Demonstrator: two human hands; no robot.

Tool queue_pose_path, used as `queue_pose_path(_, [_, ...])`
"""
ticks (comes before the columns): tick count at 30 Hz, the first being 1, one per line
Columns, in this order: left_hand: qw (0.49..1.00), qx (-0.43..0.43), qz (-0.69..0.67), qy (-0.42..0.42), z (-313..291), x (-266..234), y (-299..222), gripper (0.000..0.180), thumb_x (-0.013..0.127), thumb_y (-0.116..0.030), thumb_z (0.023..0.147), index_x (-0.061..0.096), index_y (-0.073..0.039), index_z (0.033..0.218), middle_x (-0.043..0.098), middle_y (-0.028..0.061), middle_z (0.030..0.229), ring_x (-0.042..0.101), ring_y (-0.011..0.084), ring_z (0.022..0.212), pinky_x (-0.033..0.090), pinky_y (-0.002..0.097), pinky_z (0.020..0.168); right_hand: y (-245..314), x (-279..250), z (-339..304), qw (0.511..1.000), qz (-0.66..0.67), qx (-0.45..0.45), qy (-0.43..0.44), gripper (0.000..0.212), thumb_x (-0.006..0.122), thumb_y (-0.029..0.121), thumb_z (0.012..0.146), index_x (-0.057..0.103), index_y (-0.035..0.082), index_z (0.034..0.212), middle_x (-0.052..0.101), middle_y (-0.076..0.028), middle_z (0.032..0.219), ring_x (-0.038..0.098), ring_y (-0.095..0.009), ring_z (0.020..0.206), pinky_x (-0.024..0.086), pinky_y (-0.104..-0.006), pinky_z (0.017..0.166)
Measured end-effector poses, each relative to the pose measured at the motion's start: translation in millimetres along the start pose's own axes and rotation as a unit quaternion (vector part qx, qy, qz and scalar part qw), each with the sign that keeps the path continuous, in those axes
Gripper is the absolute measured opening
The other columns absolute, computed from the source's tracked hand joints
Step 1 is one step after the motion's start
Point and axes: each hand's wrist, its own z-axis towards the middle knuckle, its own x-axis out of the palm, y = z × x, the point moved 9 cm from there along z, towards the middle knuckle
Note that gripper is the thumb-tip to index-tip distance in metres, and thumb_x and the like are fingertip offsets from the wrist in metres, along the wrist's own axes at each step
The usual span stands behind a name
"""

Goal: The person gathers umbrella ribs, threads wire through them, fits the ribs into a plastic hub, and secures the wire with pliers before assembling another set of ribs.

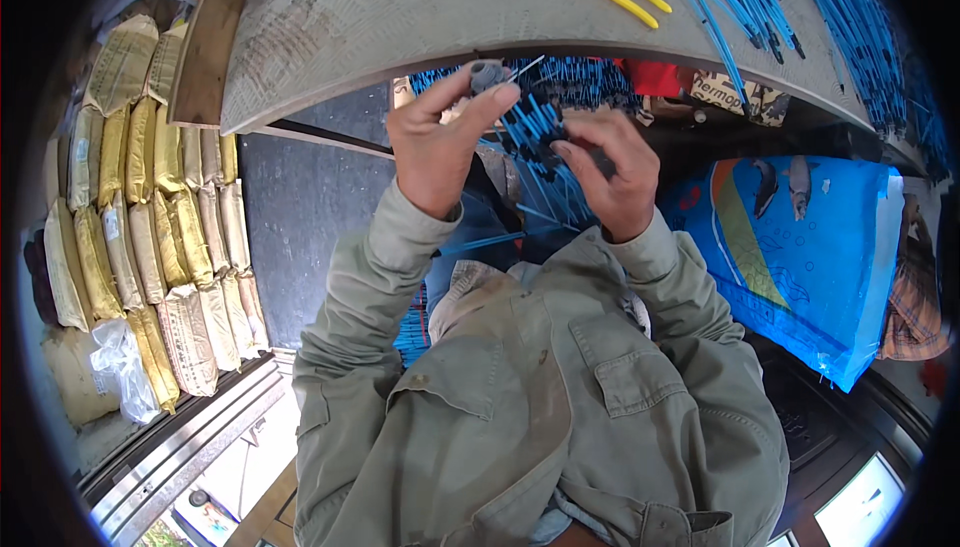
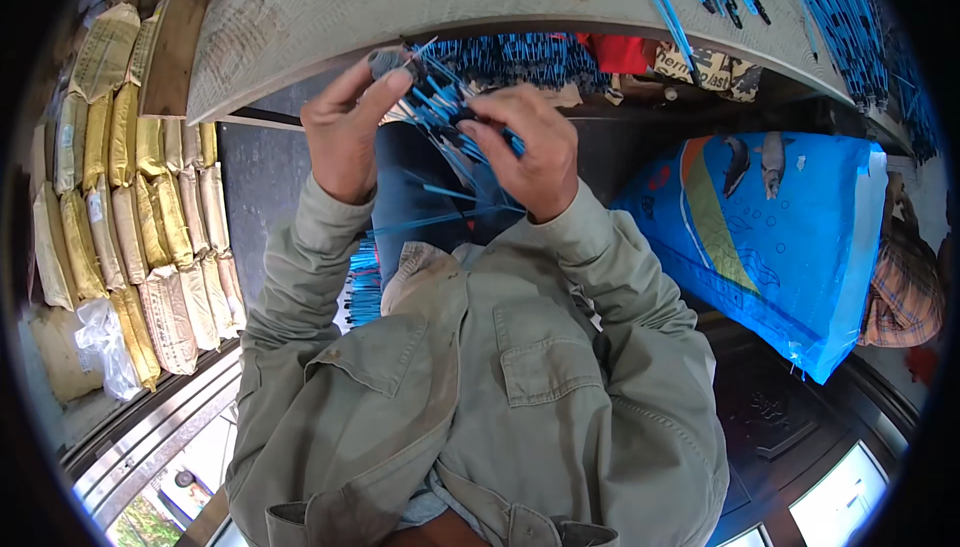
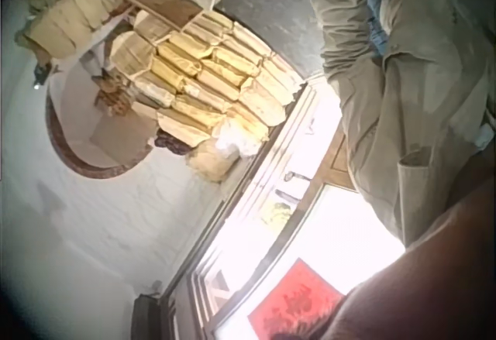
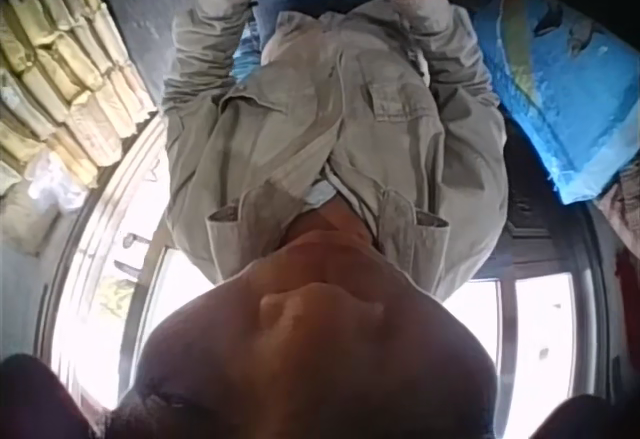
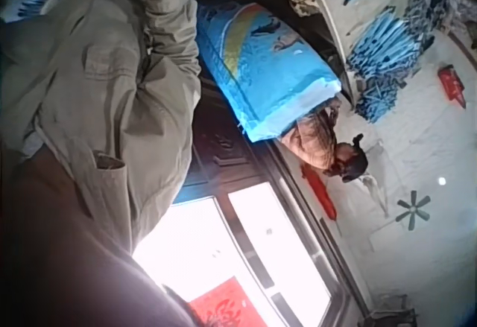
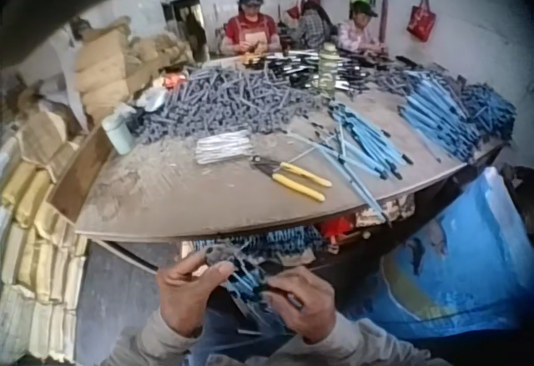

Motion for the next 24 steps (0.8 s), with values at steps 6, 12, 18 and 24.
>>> queue_pose_path(6, [1.0, -0.005, -0.021, -0.008, -8, -5, -3, 0.023, 0.069, -0.007, 0.076, 0.066, 0.002, 0.097, 0.064, 0.0015, 0.085, 0.054, 0.0064, 0.078, 0.044, 0.0203, 0.071, -5, 11, 7, 0.993, 0.084, 0.031, 0.074, 0.015, 0.064, -0.003, 0.074, 0.063, -0.001, 0.089, 0.061, -0.007, 0.079, 0.055, -0.013, 0.07, 0.043, -0.0233, 0.063])
queue_pose_path(12, [1.0, -0.002, -0.022, -0.006, -10, -2, -7, 0.024, 0.07, -0.008, 0.075, 0.066, 0.001, 0.097, 0.064, 0.0013, 0.085, 0.053, 0.0059, 0.078, 0.043, 0.0202, 0.071, -1, 17, 18, 0.983, 0.101, 0.083, 0.131, 0.007, 0.06, 0.001, 0.081, 0.062, -0.003, 0.087, 0.06, -0.006, 0.078, 0.054, -0.009, 0.068, 0.042, -0.0211, 0.061])
queue_pose_path(18, [1.0, 0.009, 0.002, 0.016, -10, 3, -5, 0.024, 0.07, -0.008, 0.074, 0.066, -0.001, 0.097, 0.063, 0.002, 0.085, 0.052, 0.0058, 0.078, 0.042, 0.0203, 0.069, -8, 15, 27, 0.962, 0.199, 0.149, 0.115, 0.006, 0.059, 0.002, 0.083, 0.06, -0.003, 0.086, 0.059, -0.005, 0.078, 0.053, -0.007, 0.069, 0.042, -0.0194, 0.06])
queue_pose_path(24, [1.0, -0.004, 0.016, 0.017, -14, 5, -9, 0.024, 0.07, -0.007, 0.074, 0.066, -0.001, 0.097, 0.062, 0.0034, 0.086, 0.051, 0.0066, 0.078, 0.042, 0.0208, 0.069, -19, 11, 20, 0.951, 0.267, 0.159, 0.001, 0.007, 0.059, 0.003, 0.084, 0.058, -0.003, 0.087, 0.057, -0.004, 0.077, 0.052, -0.007, 0.067, 0.041, -0.0189, 0.058])
